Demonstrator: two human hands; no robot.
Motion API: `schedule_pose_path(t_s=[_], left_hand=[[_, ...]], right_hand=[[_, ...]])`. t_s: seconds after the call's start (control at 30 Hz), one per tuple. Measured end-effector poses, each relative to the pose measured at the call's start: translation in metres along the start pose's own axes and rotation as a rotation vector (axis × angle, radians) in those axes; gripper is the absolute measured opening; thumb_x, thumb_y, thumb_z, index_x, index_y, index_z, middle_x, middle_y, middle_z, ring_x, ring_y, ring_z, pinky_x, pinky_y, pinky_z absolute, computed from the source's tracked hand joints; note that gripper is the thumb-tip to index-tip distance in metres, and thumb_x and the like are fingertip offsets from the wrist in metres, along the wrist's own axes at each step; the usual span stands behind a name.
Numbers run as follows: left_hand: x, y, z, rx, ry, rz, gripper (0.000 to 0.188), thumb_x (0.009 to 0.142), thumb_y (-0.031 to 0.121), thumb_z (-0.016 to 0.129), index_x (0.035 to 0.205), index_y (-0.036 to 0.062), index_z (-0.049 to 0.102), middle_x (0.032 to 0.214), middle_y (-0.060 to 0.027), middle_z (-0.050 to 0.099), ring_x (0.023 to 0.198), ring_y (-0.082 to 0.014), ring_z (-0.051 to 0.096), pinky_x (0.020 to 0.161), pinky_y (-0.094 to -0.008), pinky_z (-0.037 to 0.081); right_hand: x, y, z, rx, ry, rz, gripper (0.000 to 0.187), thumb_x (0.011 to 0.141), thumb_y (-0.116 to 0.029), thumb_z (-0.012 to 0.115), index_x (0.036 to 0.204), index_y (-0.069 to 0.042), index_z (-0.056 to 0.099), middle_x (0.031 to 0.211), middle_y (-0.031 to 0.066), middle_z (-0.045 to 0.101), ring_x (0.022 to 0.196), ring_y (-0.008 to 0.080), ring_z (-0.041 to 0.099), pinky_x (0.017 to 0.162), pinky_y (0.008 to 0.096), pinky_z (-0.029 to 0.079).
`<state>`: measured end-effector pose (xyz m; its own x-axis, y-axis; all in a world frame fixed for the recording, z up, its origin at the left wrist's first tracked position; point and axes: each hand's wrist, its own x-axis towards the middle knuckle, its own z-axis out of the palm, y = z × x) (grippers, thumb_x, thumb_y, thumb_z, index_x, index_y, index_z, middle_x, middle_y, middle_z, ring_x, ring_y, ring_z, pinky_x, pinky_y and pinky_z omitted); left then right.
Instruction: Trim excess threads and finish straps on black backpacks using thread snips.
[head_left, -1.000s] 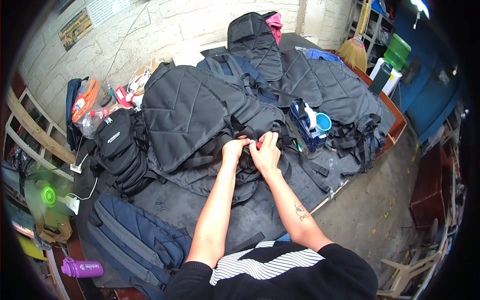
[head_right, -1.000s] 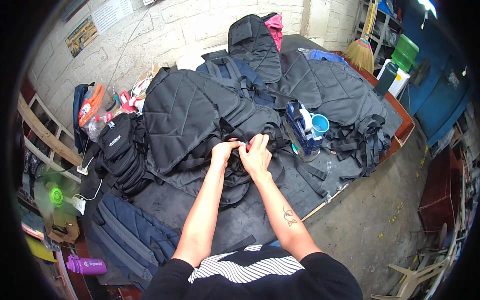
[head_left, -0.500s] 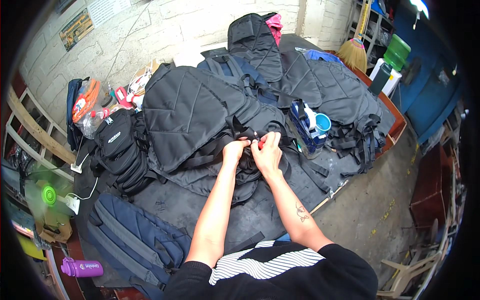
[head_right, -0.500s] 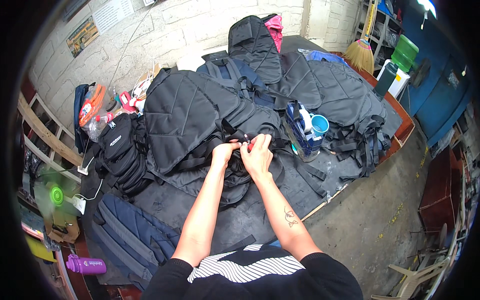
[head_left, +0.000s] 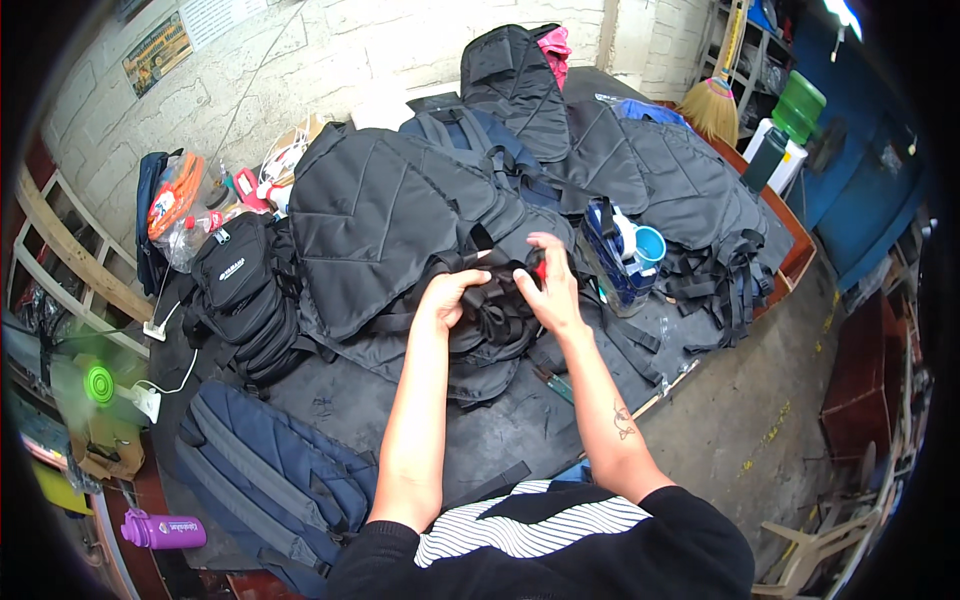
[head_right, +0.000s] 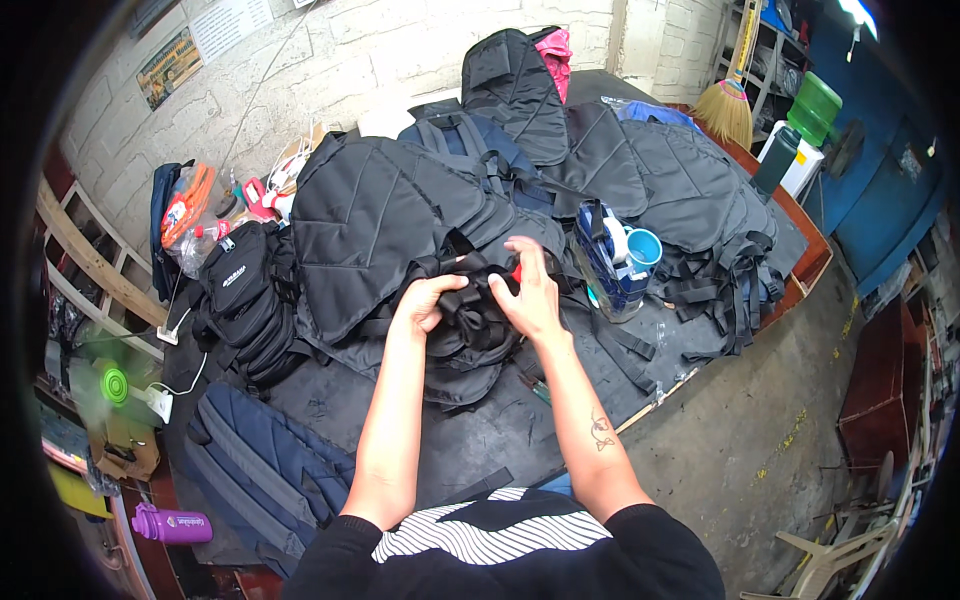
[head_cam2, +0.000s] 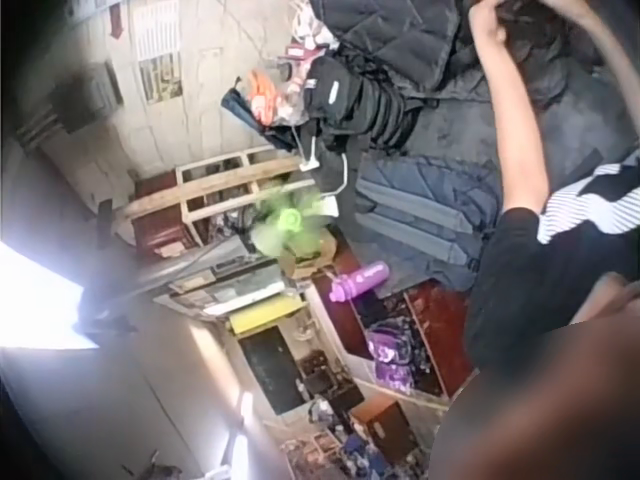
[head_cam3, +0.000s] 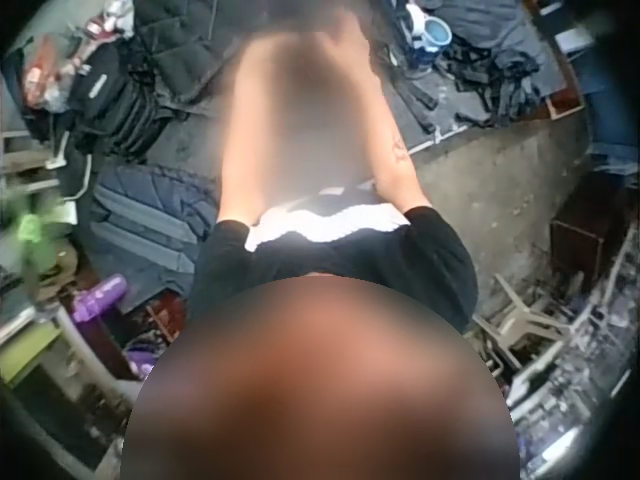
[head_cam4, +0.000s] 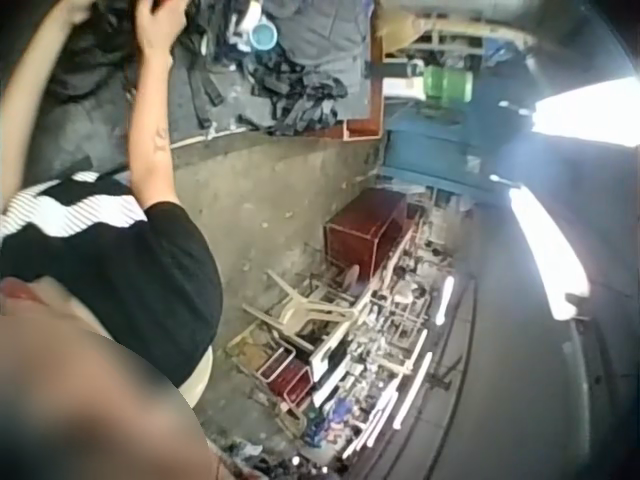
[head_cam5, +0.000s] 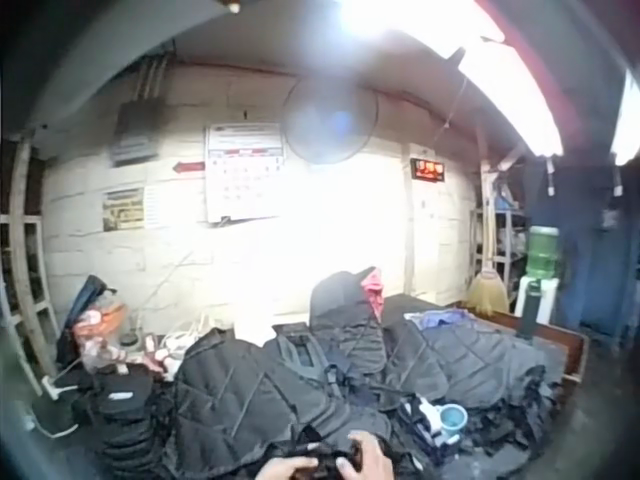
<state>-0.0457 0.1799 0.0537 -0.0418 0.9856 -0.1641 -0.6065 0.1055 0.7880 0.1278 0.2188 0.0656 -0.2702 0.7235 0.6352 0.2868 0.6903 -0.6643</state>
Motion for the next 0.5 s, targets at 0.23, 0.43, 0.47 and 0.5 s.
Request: schedule_pose_path(t_s=[0.23,0.43,0.47,0.5], left_hand=[[-0.009,0.008,-0.002,0.035,-0.067,0.040,0.038,0.070,-0.004,0.055,0.107,-0.0012,0.056,0.088,-0.0132,0.063,0.081,-0.0248,0.063,0.074,-0.0319,0.051],[-0.005,0.002,-0.006,-0.014,-0.051,0.094,0.045,0.067,-0.007,0.048,0.111,-0.0020,0.054,0.093,-0.0130,0.061,0.078,-0.0246,0.062,0.069,-0.0324,0.052],[-0.003,0.000,-0.005,-0.015,-0.054,0.095,0.045,0.067,-0.007,0.048,0.111,-0.0020,0.054,0.093,-0.0130,0.061,0.078,-0.0246,0.062,0.069,-0.0324,0.052],[0.000,-0.002,-0.005,0.023,-0.043,0.123,0.044,0.067,-0.007,0.048,0.110,-0.0019,0.054,0.091,-0.0123,0.061,0.076,-0.0230,0.062,0.069,-0.0316,0.052]], right_hand=[[-0.003,0.005,-0.038,-0.350,-0.680,0.360,0.044,0.059,-0.033,0.071,0.085,0.000,0.058,0.078,0.0181,0.061,0.075,0.0315,0.061,0.067,0.0380,0.045],[-0.009,-0.028,-0.013,-0.131,-0.045,0.223,0.034,0.078,-0.031,0.062,0.094,-0.004,0.051,0.085,0.0129,0.052,0.066,0.0249,0.055,0.061,0.0353,0.044],[-0.010,-0.019,-0.007,0.034,-0.138,0.359,0.034,0.078,-0.033,0.062,0.091,-0.003,0.053,0.079,0.0116,0.054,0.064,0.0212,0.054,0.060,0.0331,0.044],[-0.010,-0.010,0.001,0.203,-0.233,0.496,0.034,0.079,-0.034,0.061,0.088,-0.002,0.056,0.072,0.0103,0.055,0.062,0.0176,0.053,0.059,0.0309,0.043]])
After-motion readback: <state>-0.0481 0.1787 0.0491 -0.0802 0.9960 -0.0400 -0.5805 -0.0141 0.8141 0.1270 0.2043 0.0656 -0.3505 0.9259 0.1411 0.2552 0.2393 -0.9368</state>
